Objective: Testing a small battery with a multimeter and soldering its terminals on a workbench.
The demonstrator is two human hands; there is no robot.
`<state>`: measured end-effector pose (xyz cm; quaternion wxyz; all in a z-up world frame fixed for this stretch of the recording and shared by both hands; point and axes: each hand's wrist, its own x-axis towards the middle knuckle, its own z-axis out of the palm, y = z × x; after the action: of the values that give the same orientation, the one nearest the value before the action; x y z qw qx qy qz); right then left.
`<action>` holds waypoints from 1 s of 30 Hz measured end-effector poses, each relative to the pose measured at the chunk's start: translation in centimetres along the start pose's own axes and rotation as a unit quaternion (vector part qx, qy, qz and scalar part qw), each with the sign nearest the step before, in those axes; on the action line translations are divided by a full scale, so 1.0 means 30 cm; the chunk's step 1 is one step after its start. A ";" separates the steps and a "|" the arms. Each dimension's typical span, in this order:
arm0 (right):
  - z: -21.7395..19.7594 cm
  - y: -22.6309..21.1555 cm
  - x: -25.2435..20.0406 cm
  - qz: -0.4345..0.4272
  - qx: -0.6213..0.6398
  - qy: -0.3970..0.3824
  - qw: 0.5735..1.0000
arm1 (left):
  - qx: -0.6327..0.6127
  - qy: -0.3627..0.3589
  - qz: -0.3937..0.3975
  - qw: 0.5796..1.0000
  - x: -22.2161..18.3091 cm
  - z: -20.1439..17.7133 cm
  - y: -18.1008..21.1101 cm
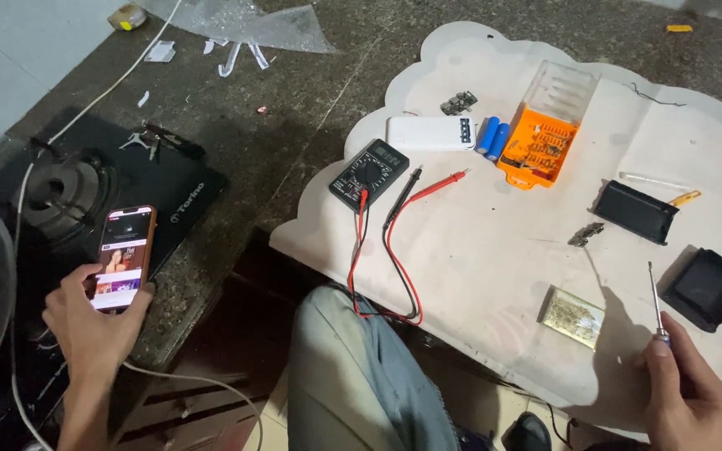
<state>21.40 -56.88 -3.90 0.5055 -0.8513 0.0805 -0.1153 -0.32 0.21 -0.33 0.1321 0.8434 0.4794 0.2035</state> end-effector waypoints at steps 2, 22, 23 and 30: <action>-0.006 0.029 0.008 -0.006 -0.010 -0.005 1.000 | 0.005 0.002 0.000 1.000 -0.002 0.001 0.000; 0.001 -0.013 -0.005 0.001 -0.020 -0.007 1.000 | 0.009 -0.011 0.021 1.000 0.009 0.009 -0.028; 0.002 -0.027 -0.005 0.018 -0.024 -0.004 1.000 | 0.010 -0.011 0.011 1.000 0.009 0.009 -0.026; -0.004 0.039 0.003 0.000 -0.008 -0.012 1.000 | -0.016 -0.017 -0.015 1.000 -0.006 -0.010 0.018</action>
<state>21.43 -57.56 -4.86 0.4991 -0.8569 0.0750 -0.1043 -0.12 -0.21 0.13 0.1565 0.8371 0.4866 0.1947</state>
